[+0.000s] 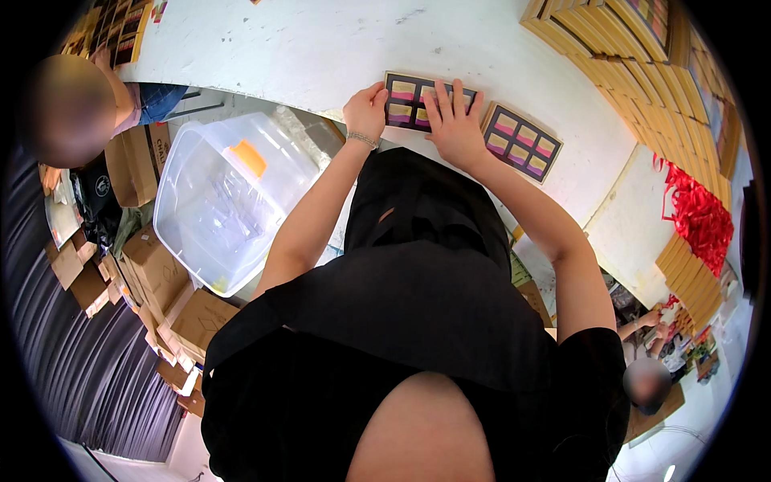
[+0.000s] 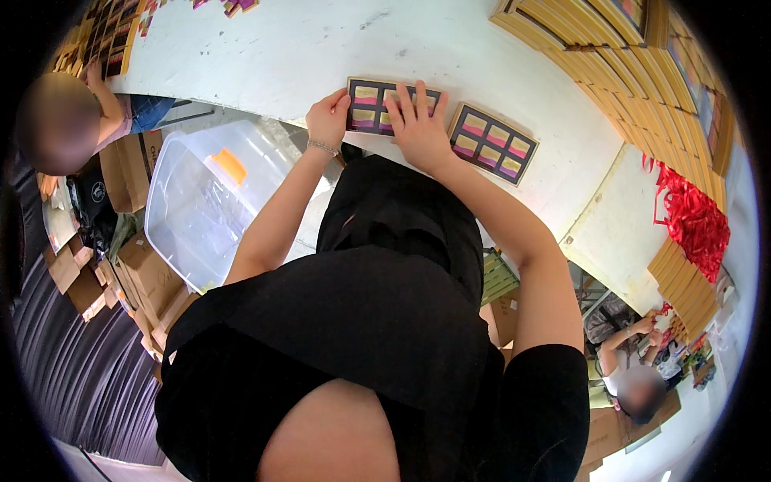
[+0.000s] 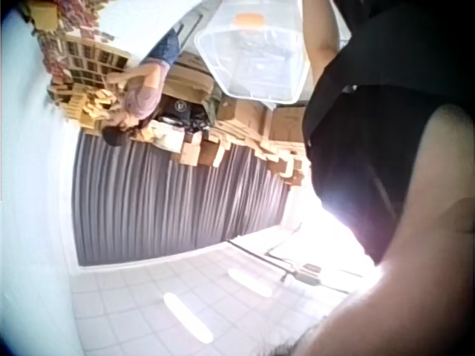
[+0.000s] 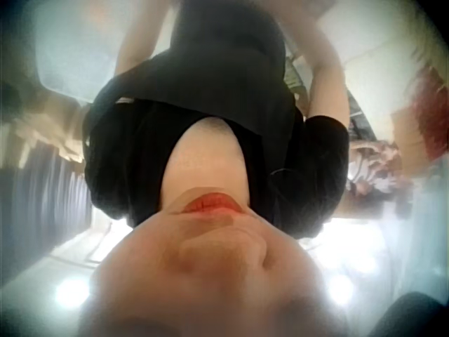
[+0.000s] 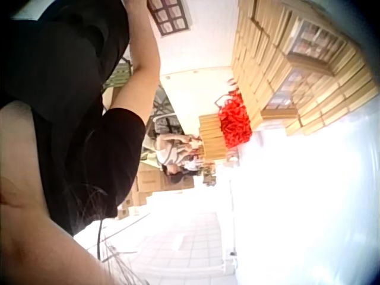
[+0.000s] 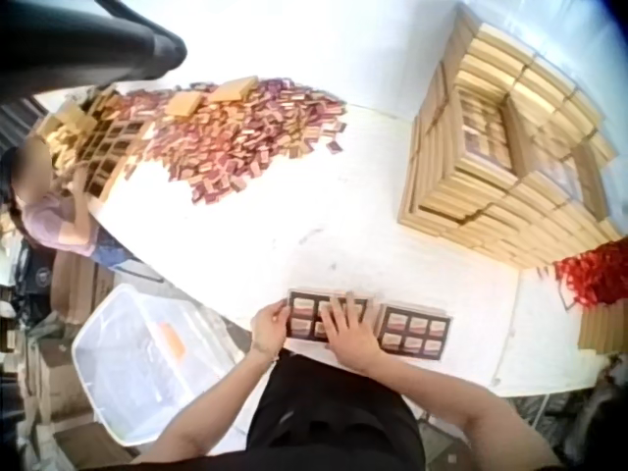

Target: The person places small pink and gold rectangular items into compartmentalized trays on a table, then stacks the filled trays. The person also moves a plastic bin and continues arranging the trays.

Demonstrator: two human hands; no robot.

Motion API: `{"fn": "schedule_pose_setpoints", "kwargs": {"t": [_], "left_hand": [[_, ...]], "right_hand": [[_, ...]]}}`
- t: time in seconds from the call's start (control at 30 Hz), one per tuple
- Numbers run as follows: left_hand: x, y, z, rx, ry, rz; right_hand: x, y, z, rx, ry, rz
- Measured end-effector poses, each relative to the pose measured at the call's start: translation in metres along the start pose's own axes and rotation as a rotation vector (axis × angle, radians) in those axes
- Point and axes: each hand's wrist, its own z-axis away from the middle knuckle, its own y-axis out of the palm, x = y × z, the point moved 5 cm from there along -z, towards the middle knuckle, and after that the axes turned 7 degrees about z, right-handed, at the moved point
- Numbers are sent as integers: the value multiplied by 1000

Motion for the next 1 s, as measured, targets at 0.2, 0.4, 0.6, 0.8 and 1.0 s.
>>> {"fn": "schedule_pose_setpoints", "kwargs": {"t": [0.2,0.4,0.6,0.8,1.0], "left_hand": [[5,4,8,-16,32,153],[39,3,-13,47,-194,465],[-26,10,7,155,-88,675],[-64,145,72,230,273,228],[-73,171,75,655,-42,578]], "right_hand": [[2,-1,2,-12,4,-4],[-3,-21,-15,19,80,-234],[-34,-59,2,-53,222,-168],[-105,-67,142,-56,543,-211],[-104,30,191,-457,1350,-1749]]}}
